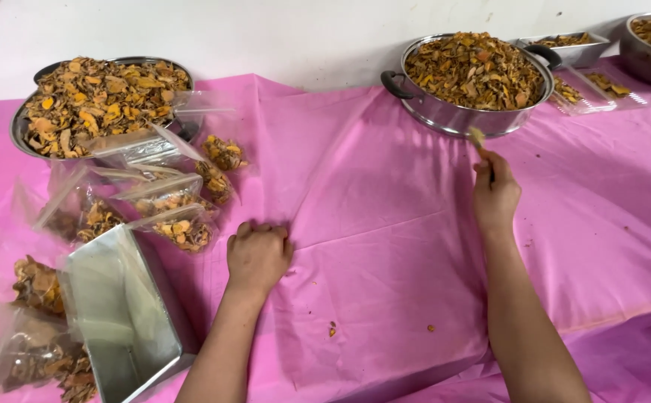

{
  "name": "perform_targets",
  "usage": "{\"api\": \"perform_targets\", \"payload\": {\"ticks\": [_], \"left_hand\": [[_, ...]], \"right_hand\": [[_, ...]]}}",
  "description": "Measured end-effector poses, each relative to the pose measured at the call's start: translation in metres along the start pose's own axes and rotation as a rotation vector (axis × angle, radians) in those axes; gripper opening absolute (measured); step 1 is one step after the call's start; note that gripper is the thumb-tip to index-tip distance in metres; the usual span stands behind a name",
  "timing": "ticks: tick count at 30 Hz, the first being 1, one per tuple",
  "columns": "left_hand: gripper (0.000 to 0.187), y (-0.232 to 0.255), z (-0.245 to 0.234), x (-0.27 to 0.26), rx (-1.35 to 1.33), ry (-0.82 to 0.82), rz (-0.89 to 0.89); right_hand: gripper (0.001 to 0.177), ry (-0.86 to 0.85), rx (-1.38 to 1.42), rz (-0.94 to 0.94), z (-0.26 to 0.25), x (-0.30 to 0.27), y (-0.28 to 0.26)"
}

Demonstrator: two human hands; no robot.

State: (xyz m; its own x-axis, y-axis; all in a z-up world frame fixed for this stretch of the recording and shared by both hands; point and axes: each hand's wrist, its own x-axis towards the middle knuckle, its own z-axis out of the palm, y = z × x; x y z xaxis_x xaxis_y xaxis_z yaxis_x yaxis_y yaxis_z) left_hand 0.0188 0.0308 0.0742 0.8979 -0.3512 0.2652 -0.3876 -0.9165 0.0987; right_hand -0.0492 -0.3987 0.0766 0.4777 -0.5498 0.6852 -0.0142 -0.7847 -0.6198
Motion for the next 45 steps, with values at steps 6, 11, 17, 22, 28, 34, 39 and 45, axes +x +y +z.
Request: {"api": "perform_targets", "payload": {"ticks": [6,11,17,22,28,34,39,45], "left_hand": [[0.027,0.001,-0.001,-0.002,0.015,-0.018,0.007],[0.025,-0.004,0.01,0.004,0.006,-0.028,0.001],[0.025,-0.006,0.005,0.008,-0.011,-0.092,-0.024],[0.027,-0.003,0.002,0.009,0.012,-0.134,-0.034],[0.026,-0.004,0.001,0.012,0.003,-0.117,-0.026],[0.024,-0.005,0.006,0.015,0.02,-0.132,-0.036],[0.024,-0.006,0.009,0.018,0.009,-0.123,-0.04],[0.026,-0.005,0.006,0.018,-0.004,-0.164,-0.046]], "right_hand": [[0.03,-0.22,0.815,0.537,-0.016,-0.004,-0.045],[0.022,-0.105,0.654,0.345,-0.018,0.021,-0.038],[0.017,-0.085,0.353,0.291,0.021,0.037,0.01],[0.022,-0.125,0.416,0.388,0.021,0.036,-0.03],[0.015,-0.032,0.522,0.168,0.045,0.061,0.001],[0.01,-0.258,0.605,0.312,0.06,0.062,-0.033],[0.012,-0.108,0.678,0.217,0.071,0.095,-0.023],[0.023,-0.257,0.832,0.334,0.078,0.084,-0.033]]}}
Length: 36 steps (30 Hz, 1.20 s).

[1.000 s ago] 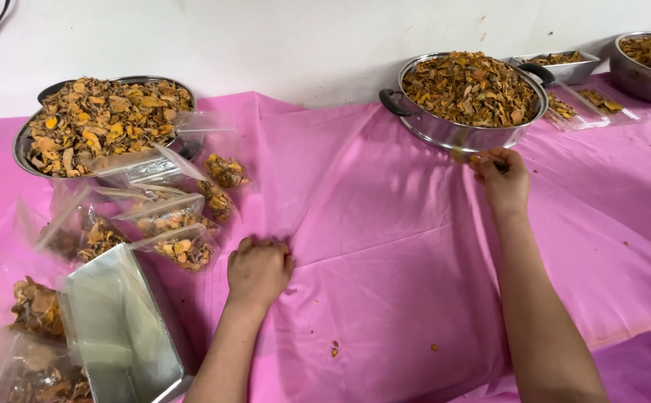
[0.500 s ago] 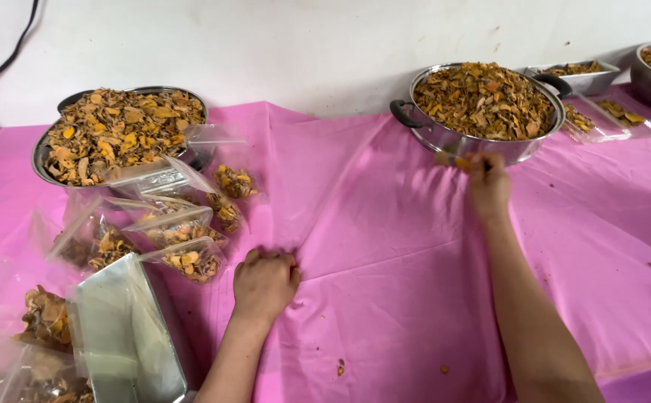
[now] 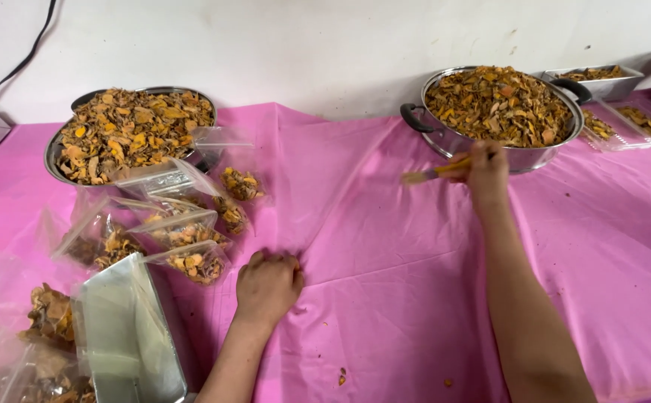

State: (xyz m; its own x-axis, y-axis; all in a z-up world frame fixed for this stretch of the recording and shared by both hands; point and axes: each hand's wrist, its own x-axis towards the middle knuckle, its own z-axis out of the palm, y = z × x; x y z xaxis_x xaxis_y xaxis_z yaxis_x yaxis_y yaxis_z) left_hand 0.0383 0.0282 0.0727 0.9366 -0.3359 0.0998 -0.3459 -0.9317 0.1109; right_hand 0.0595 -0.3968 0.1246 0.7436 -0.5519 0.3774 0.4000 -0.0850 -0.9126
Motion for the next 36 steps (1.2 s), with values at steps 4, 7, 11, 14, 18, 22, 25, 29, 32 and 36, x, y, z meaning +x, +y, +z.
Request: {"api": "perform_targets", "payload": {"ticks": [4,7,11,14,18,22,25,29,32,36], "left_hand": [[0.026,0.009,-0.014,-0.007,0.01,-0.009,-0.004],[0.026,0.008,-0.014,-0.006,0.018,0.012,0.014],[0.025,0.011,-0.015,-0.01,0.013,0.021,0.009],[0.025,0.012,-0.015,-0.007,0.024,0.048,0.01],[0.025,0.012,-0.01,-0.008,0.034,0.025,0.004],[0.025,0.011,-0.012,-0.007,0.022,0.032,0.0],[0.027,0.011,-0.012,-0.008,-0.002,-0.012,0.004],[0.025,0.013,-0.014,-0.008,0.006,0.009,-0.007],[0.025,0.011,-0.012,-0.007,-0.004,0.003,0.0],[0.026,0.004,-0.001,-0.002,-0.005,0.063,0.022]], "right_hand": [[0.016,0.085,-0.096,-0.179,0.003,0.006,0.012],[0.009,0.037,-0.251,-0.347,0.019,-0.01,0.018],[0.019,0.015,-0.123,-0.04,0.027,-0.012,-0.014],[0.016,0.026,0.016,-0.11,0.027,-0.003,-0.009],[0.018,-0.074,-0.305,-0.079,0.014,-0.002,0.048],[0.028,-0.092,0.205,0.131,0.036,-0.011,-0.011],[0.023,-0.073,0.096,-0.055,0.028,-0.007,-0.001],[0.014,-0.104,-0.704,-0.321,0.045,-0.024,0.03],[0.013,-0.339,-0.671,-0.119,0.091,-0.071,-0.03],[0.039,-0.734,-0.139,0.284,0.121,-0.1,-0.105]]}}
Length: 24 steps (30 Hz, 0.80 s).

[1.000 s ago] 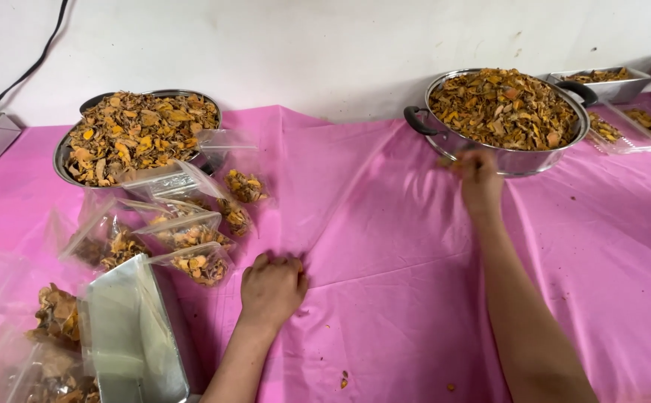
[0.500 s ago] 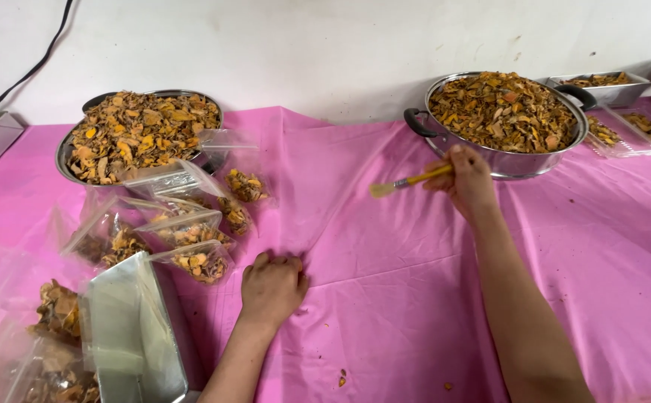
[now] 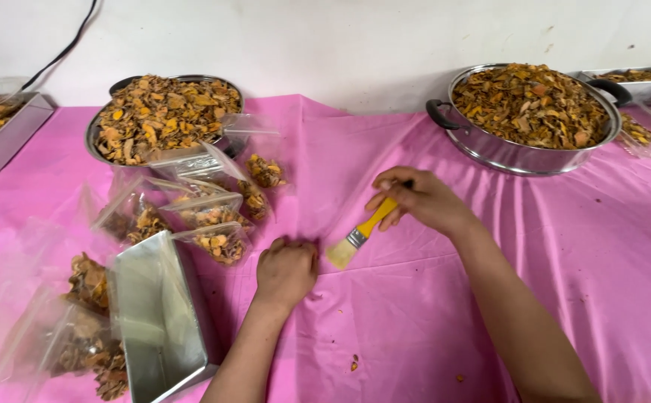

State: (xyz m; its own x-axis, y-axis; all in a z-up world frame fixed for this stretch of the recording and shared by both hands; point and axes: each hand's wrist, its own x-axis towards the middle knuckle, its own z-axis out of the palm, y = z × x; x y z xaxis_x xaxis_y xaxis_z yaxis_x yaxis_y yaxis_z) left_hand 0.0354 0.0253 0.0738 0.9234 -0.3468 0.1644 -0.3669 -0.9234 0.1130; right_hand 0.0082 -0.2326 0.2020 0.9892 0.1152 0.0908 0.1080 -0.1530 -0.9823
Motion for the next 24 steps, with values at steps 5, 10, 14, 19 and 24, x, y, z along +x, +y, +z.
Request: {"api": "perform_targets", "payload": {"ticks": [5,10,14,19,24], "left_hand": [[0.022,-0.005,-0.007,-0.001,-0.035,0.017,0.033],[0.022,-0.005,-0.005,0.004,-0.045,0.009,0.033],[0.024,-0.009,-0.021,-0.007,-0.107,0.072,0.005],[0.028,-0.012,-0.017,-0.006,-0.126,0.17,-0.027],[0.037,-0.012,-0.025,-0.011,-0.049,0.038,-0.12]], "right_hand": [[0.016,0.474,-0.94,-0.454,-0.071,0.033,0.09],[0.023,0.18,-1.422,-0.178,0.004,-0.017,0.026],[0.022,0.041,-0.356,-0.17,0.018,-0.022,-0.009],[0.02,0.355,-0.733,-0.243,-0.02,-0.006,0.037],[0.023,-0.109,-0.3,-0.108,0.031,-0.025,0.006]]}}
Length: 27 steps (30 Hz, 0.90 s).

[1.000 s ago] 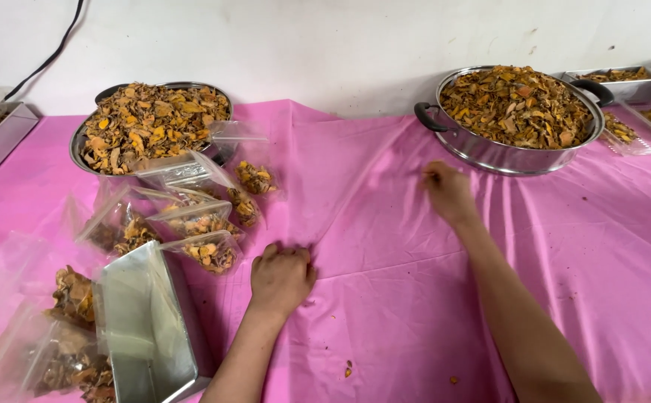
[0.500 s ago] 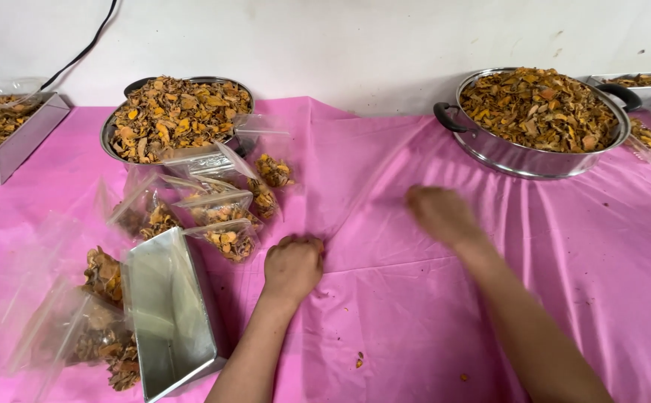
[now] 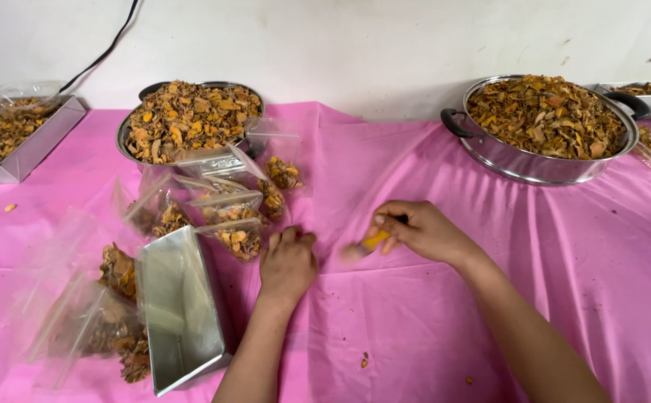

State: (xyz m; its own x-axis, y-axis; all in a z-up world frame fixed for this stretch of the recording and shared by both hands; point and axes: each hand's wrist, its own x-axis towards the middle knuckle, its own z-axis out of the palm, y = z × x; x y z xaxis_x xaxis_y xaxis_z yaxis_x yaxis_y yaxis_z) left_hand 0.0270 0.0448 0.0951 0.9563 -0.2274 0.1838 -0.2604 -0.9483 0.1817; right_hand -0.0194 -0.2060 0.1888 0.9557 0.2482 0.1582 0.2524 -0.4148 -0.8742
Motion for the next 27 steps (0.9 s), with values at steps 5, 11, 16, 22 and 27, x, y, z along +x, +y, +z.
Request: {"api": "perform_targets", "payload": {"ticks": [5,11,16,22,27], "left_hand": [[0.043,-0.011,0.022,0.01,0.003,-0.042,-0.012],[0.042,-0.017,0.02,0.014,-0.04,-0.035,-0.01],[0.033,-0.015,0.026,0.014,-0.043,0.041,-0.027],[0.03,-0.018,0.035,0.017,0.002,0.161,-0.009],[0.024,-0.024,0.059,0.024,0.034,0.32,0.012]], "right_hand": [[0.022,0.117,0.074,-0.26,0.027,0.021,0.014],[0.022,-0.033,0.042,-0.223,0.034,0.011,0.019],[0.028,0.014,0.168,-0.204,0.017,-0.002,-0.001],[0.022,0.115,-0.028,-0.338,0.048,0.0,0.028],[0.024,-0.131,0.056,-0.232,0.053,-0.069,-0.031]]}}
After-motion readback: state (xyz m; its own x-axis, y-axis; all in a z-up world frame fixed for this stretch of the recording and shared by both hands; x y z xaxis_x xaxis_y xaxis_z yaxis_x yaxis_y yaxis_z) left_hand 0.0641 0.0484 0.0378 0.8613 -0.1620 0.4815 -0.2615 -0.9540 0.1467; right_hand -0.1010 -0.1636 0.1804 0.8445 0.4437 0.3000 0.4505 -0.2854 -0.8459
